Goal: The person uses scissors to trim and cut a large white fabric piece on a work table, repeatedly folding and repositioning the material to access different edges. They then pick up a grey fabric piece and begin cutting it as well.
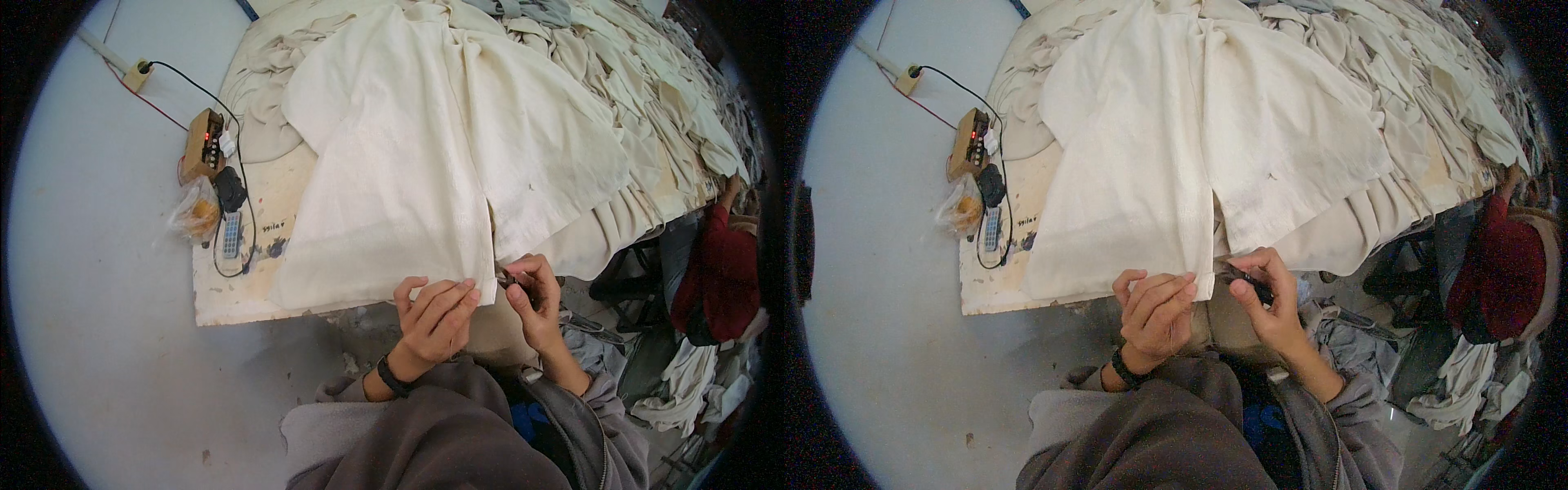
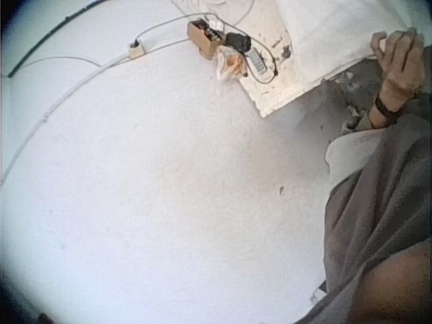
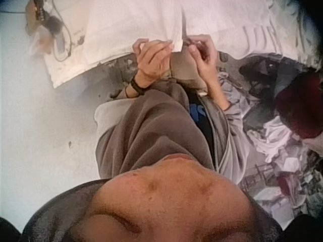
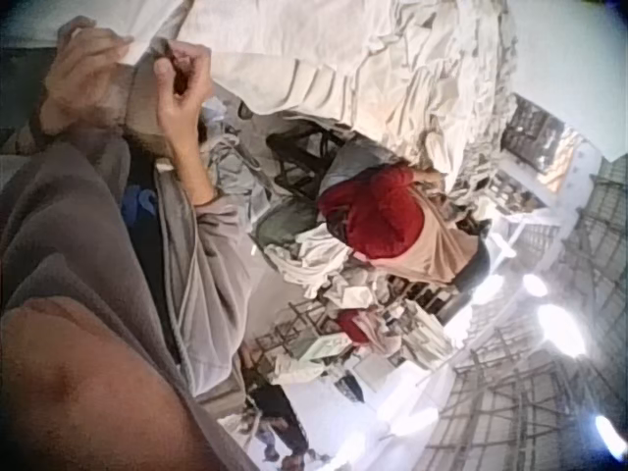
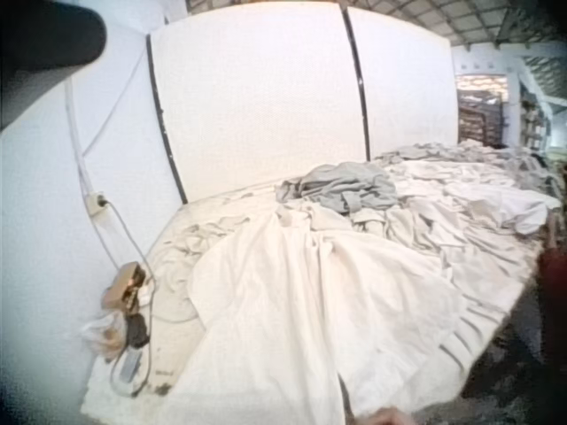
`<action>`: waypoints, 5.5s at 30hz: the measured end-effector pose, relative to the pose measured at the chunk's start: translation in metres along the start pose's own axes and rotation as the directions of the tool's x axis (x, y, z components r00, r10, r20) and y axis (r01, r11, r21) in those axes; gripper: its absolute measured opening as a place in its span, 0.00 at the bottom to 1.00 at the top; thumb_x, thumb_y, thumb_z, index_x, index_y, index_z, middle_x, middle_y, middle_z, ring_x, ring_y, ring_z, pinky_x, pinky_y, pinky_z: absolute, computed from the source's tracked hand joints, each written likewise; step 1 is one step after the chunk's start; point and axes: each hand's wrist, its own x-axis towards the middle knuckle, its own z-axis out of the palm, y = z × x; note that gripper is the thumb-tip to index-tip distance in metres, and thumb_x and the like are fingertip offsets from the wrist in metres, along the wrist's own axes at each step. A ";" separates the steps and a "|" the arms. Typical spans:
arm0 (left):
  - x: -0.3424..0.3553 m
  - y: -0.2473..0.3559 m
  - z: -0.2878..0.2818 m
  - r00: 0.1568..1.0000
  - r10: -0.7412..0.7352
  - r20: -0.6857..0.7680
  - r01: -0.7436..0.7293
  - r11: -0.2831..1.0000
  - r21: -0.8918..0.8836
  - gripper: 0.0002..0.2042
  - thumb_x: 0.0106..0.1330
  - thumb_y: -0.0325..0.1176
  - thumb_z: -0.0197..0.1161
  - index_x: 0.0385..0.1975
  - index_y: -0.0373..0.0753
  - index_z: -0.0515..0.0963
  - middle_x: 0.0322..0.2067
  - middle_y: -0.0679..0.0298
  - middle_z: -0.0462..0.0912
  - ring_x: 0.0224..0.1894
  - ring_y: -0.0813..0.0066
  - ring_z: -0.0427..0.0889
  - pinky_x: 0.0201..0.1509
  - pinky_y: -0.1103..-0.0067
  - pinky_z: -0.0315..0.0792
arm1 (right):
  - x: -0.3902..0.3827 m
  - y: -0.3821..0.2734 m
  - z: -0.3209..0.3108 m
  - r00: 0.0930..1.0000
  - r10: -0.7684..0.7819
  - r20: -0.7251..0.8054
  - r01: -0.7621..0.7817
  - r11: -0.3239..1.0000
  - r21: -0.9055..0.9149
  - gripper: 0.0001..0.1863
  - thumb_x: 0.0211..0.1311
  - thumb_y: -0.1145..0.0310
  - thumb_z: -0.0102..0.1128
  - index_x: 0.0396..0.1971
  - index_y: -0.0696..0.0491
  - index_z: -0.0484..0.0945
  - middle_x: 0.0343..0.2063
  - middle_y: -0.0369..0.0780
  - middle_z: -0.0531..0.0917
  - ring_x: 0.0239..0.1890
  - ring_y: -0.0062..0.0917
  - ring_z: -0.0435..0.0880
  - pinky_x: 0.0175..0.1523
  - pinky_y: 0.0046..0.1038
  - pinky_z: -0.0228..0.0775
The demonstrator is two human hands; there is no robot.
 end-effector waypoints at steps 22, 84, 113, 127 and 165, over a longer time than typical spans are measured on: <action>-0.030 0.012 0.010 0.937 -0.210 0.281 0.260 0.953 -0.154 0.16 0.51 0.34 0.68 0.39 0.37 0.78 0.28 0.62 0.79 0.32 0.63 0.77 0.38 0.71 0.69 | 0.013 0.009 -0.015 0.980 0.048 -0.192 -0.102 0.955 -0.277 0.10 0.52 0.77 0.62 0.36 0.57 0.76 0.31 0.34 0.76 0.30 0.16 0.73 0.35 0.16 0.66; -0.028 -0.020 0.011 0.882 -0.413 0.227 0.453 0.876 -0.167 0.07 0.52 0.18 0.60 0.29 0.35 0.73 0.32 0.61 0.77 0.28 0.69 0.74 0.35 0.77 0.67 | 0.013 0.002 0.003 0.912 -0.247 0.329 0.407 0.435 -0.803 0.12 0.46 0.64 0.65 0.35 0.46 0.81 0.26 0.35 0.75 0.18 0.24 0.75 0.23 0.24 0.66; 0.010 -0.038 -0.022 0.939 -0.040 0.342 0.020 0.998 0.060 0.13 0.54 0.31 0.63 0.38 0.36 0.75 0.41 0.60 0.76 0.42 0.65 0.74 0.49 0.74 0.63 | 0.035 -0.033 -0.012 0.982 0.163 -0.091 -0.166 0.986 -0.023 0.11 0.53 0.79 0.58 0.37 0.53 0.73 0.17 0.26 0.69 0.16 0.07 0.61 0.19 0.14 0.48; 0.035 -0.025 -0.040 0.653 -0.538 0.533 0.573 -0.109 -0.812 0.06 0.69 0.32 0.50 0.37 0.36 0.68 0.30 0.71 0.75 0.33 0.89 0.71 0.39 0.90 0.65 | 0.048 -0.047 0.036 0.970 -0.244 0.012 0.244 0.969 -0.034 0.19 0.42 0.85 0.62 0.40 0.58 0.79 0.31 0.38 0.78 0.39 0.21 0.77 0.42 0.20 0.68; 0.043 -0.002 -0.047 0.640 -0.643 0.421 0.478 -0.096 -0.873 0.06 0.66 0.32 0.55 0.29 0.37 0.71 0.29 0.66 0.79 0.33 0.85 0.75 0.40 0.85 0.68 | 0.049 -0.074 0.030 0.743 -0.605 0.284 0.638 0.516 -0.571 0.18 0.37 0.69 0.70 0.35 0.50 0.82 0.23 0.37 0.77 0.20 0.24 0.75 0.23 0.22 0.66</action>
